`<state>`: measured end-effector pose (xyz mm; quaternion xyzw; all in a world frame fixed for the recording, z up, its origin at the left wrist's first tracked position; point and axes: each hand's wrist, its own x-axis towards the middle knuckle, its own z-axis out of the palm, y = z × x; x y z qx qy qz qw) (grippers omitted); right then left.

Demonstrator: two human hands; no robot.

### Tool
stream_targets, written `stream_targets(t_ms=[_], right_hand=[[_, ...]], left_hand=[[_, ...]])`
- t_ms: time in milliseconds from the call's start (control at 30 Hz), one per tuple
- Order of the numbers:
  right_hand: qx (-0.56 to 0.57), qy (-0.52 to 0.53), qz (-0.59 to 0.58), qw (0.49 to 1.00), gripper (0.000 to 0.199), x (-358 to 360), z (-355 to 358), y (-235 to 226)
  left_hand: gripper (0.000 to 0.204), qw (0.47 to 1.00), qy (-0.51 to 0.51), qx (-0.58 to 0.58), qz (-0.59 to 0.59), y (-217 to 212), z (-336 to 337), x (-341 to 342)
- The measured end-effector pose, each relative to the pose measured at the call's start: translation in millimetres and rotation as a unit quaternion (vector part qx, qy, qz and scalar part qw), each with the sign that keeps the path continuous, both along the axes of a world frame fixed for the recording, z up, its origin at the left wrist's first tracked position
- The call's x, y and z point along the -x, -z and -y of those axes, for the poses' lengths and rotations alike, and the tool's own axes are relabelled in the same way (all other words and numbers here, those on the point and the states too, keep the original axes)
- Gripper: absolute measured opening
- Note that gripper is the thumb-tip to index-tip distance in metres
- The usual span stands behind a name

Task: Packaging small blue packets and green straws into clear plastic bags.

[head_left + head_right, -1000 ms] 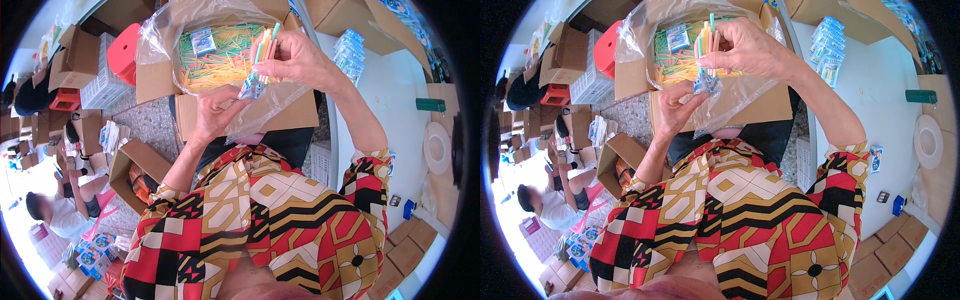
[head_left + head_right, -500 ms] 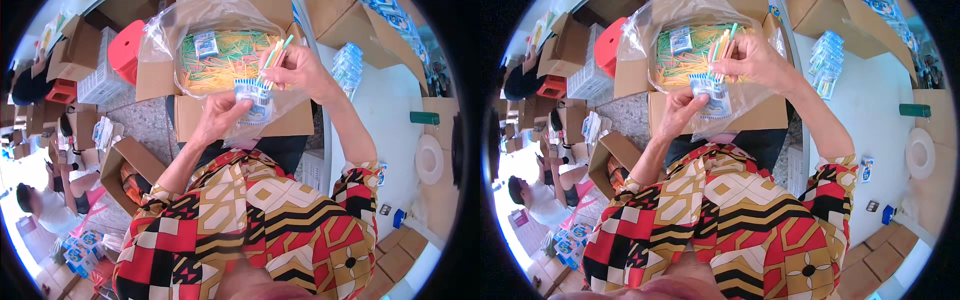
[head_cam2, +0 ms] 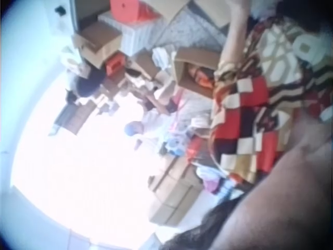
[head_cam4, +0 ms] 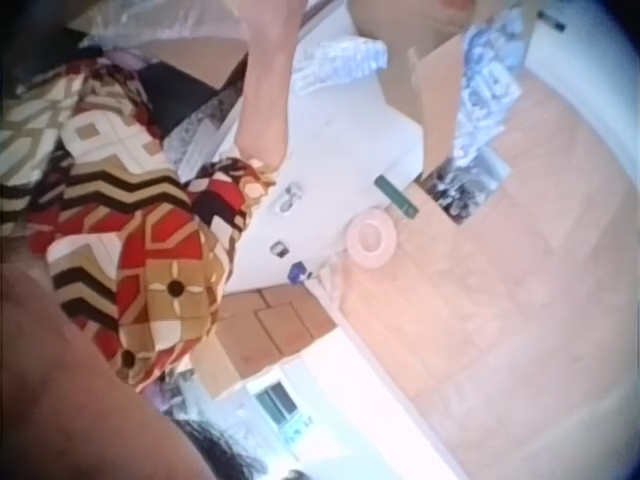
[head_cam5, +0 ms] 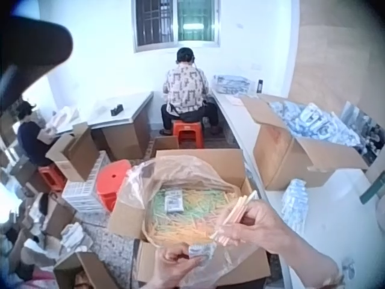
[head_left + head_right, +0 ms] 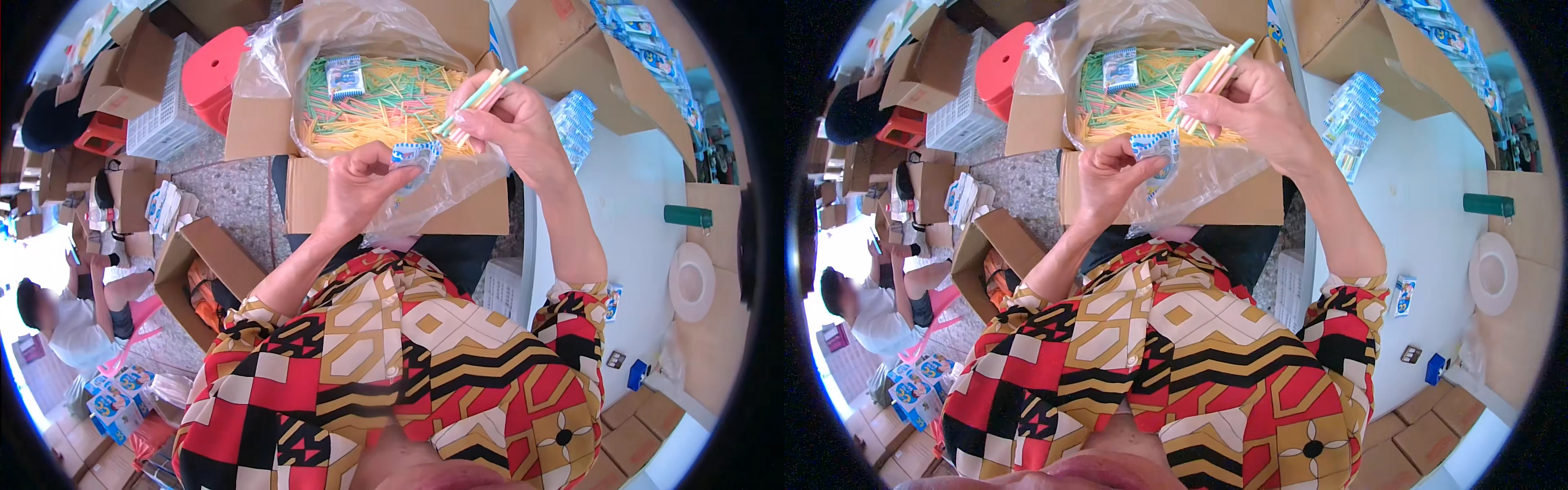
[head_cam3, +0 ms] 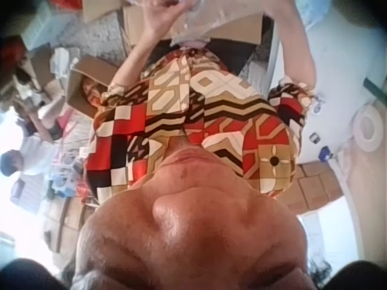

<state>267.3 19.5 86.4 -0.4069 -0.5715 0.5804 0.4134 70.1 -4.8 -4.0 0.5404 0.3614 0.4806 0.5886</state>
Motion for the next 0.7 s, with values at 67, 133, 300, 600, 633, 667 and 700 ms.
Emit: stream_targets(t_ms=[67, 133, 300, 600, 633, 667, 700], right_hand=[[-0.007, 0.009, -0.015, 1.000, 0.011, 2, 3, -3], [-0.011, 0.007, -0.041, 0.999, 0.011, 6, 4, -6], [0.008, -0.022, -0.041, 0.999, 0.011, 14, 5, -9], [-0.011, -0.005, 0.078, 0.997, 0.013, 10, 1, 1], [-0.014, -0.004, 0.093, 0.996, 0.013, 9, 1, 1], [-0.014, -0.002, 0.093, 0.996, 0.013, 8, 0, 2], [-0.022, -0.007, 0.104, 0.994, 0.013, 6, -1, 4]], left_hand=[[0.008, 0.999, -0.018, -0.023, -0.013, 1, -2, -3], [0.009, 0.998, -0.033, -0.045, -0.026, 1, -5, -3], [0.014, 0.968, -0.099, -0.170, -0.154, -7, -7, -1], [0.018, 0.919, -0.135, -0.311, -0.203, -6, -12, 0], [0.018, 0.919, -0.134, -0.312, -0.203, -5, -12, 0], [0.018, 0.914, -0.125, -0.331, -0.201, -5, -13, 0], [0.018, 0.908, -0.116, -0.349, -0.199, -5, -13, -1]])
